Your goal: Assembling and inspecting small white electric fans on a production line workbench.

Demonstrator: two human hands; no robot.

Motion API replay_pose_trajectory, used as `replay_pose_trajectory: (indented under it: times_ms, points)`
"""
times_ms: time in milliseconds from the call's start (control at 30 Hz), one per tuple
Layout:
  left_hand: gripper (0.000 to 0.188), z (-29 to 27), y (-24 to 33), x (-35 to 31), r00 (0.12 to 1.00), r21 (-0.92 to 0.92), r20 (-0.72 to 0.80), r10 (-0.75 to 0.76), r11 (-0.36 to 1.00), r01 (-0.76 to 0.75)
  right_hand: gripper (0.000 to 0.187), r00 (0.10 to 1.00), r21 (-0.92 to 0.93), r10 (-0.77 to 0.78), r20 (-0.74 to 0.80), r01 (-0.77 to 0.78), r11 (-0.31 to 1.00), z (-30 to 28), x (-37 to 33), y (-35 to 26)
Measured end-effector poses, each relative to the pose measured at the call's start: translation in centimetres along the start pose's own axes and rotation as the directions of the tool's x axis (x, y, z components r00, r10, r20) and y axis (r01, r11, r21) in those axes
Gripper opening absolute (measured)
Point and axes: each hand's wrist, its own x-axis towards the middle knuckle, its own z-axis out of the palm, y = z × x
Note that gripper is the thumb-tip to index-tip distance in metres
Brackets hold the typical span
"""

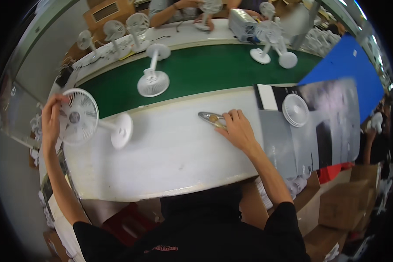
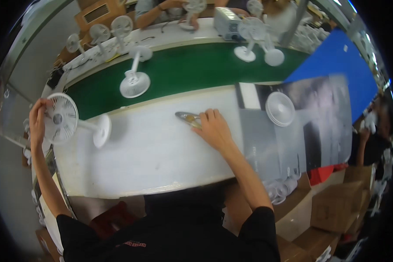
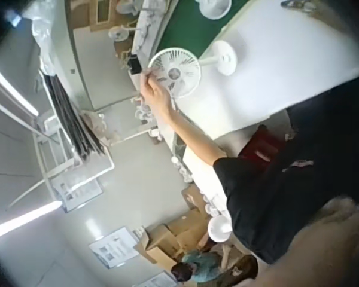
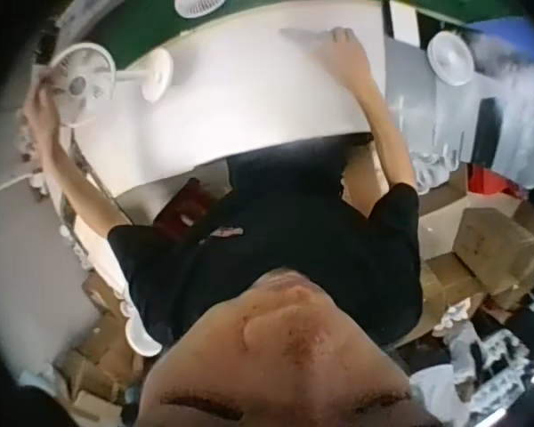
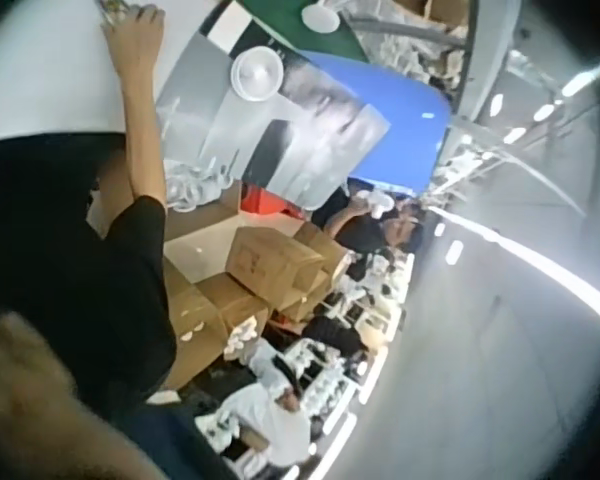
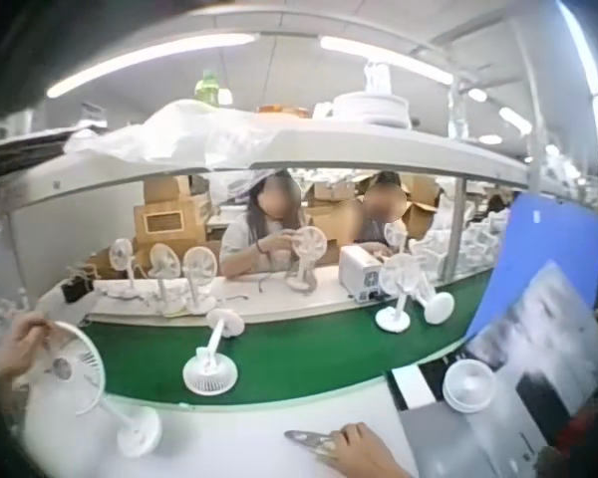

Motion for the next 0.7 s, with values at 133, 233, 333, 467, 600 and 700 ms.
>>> replay_pose_trajectory:
  times_ms: [133, 233, 333, 467, 600, 700]
  points:
    - [0.022, 6.0, 6.6, -1.5, 0.984, -0.104, 0.172, 0.040, 0.994, -0.022, 0.044, 0.992, -0.112, 0.086, -0.091, -0.096, 0.989, -1.0, 0.6, 4.3]
    - [0.020, 9.1, 9.8, -2.0, 0.982, -0.067, 0.170, 0.087, 0.995, -0.076, 0.041, 0.982, -0.094, 0.168, -0.091, -0.177, 0.980, -2.1, 0.0, 6.1]
    - [0.018, 10.0, 12.4, -2.6, 0.982, -0.041, 0.167, 0.090, 0.996, -0.084, 0.040, 0.961, -0.059, 0.182, -0.209, -0.198, 0.978, -4.3, -3.1, 7.5]
    - [0.014, 10.6, 14.3, -4.0, 0.986, 0.058, 0.154, 0.069, 0.995, -0.078, 0.038, 0.826, -0.201, 0.344, -0.446, -0.467, 0.861, -7.8, -7.0, 11.4]
    - [0.014, 10.8, 13.9, -3.9, 0.987, 0.055, 0.130, 0.091, 0.994, -0.099, 0.025, 0.837, -0.272, 0.394, -0.380, -0.508, 0.817, -10.1, -9.4, 14.0]
    - [0.014, 11.0, 13.5, -3.8, 0.993, 0.005, 0.104, 0.060, 0.998, -0.061, 0.022, 0.760, 0.180, 0.513, -0.400, -0.484, 0.856, -11.1, -9.5, 13.0]
